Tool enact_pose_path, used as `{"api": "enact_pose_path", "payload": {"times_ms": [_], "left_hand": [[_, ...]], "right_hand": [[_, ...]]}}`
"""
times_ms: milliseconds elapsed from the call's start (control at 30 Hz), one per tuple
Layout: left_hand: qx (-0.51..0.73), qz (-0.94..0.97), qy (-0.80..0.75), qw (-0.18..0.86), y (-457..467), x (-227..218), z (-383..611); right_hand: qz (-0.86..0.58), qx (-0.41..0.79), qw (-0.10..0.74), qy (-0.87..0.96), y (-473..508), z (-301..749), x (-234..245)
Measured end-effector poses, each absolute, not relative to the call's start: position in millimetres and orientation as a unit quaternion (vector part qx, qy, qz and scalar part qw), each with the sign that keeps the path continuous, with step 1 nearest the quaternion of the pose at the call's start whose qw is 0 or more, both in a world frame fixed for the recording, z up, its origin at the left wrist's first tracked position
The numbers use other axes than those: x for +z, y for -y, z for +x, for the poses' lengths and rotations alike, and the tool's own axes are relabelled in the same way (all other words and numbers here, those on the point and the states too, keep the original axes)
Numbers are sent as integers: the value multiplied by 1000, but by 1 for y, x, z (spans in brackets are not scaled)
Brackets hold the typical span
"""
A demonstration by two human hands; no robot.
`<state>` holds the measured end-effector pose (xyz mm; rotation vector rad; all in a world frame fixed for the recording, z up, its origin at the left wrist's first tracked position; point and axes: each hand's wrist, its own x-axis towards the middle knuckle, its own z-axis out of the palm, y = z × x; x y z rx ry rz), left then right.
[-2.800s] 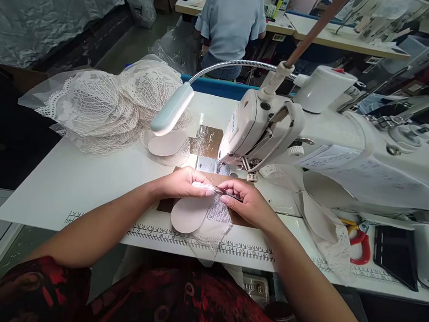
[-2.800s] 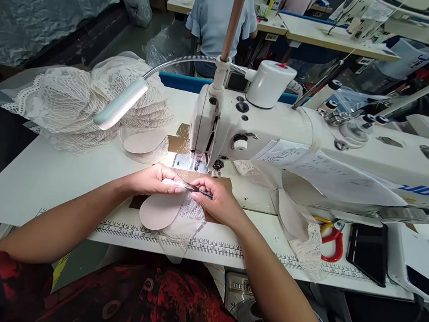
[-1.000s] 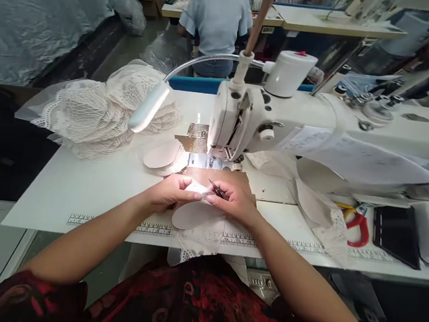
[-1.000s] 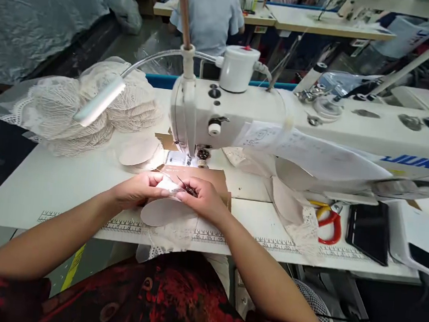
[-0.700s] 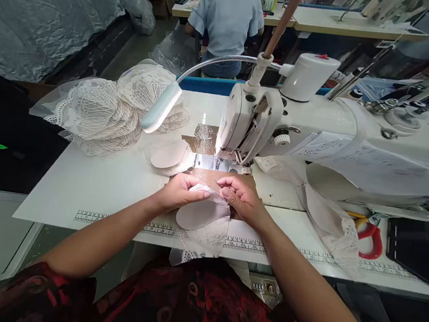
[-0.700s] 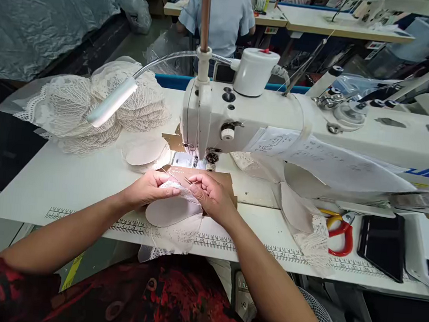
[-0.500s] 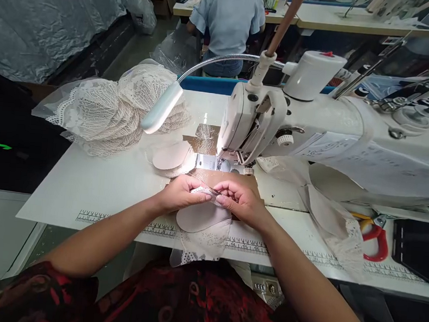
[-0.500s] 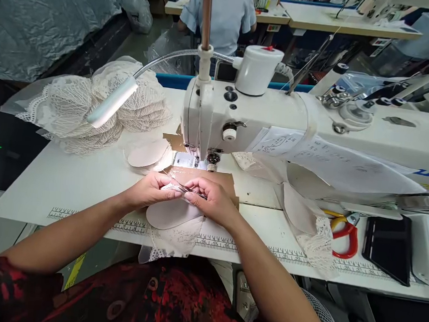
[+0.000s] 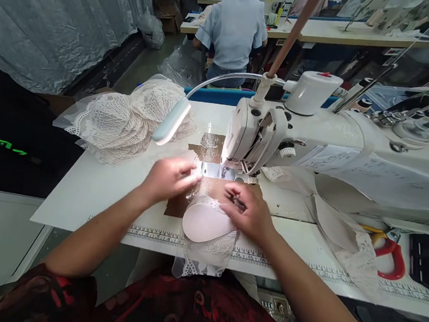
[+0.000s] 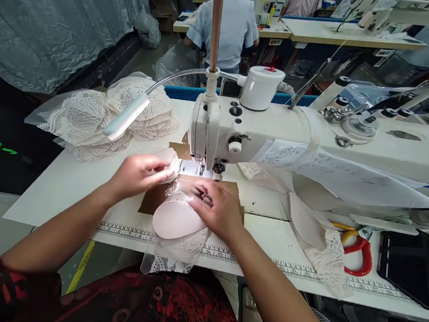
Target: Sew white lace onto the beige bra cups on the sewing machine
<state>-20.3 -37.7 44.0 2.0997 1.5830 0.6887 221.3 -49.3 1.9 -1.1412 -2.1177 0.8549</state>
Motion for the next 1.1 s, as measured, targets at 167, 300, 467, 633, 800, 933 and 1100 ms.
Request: {"api": "enact_pose_path", "payload": {"times_ms": [167,300,467,633,800,933,1100], "left_hand": [[202,734,-604,235,-12,41,-42],[160,699,-606,345,-14,30,-46],[211,617,-548,524,9,27,-43],[258,559,-500,609,17,25,-38],[246,696,-448,504,21,25,-38],[237,785,-396,413,20,24,-28],[197,736,-371,530,20,12,-18]], "right_hand": [[-217,214,115,945,59,212,4],[-304,225,60,924,53,233,11],[-421,391,166,801,36,241,22],[-396,514,207,732,26,198,14],[-396,513,217,730,27,185,0],[-389,499,229,739,30,189,-1],[-425,504,260,706,29,191,3]]}}
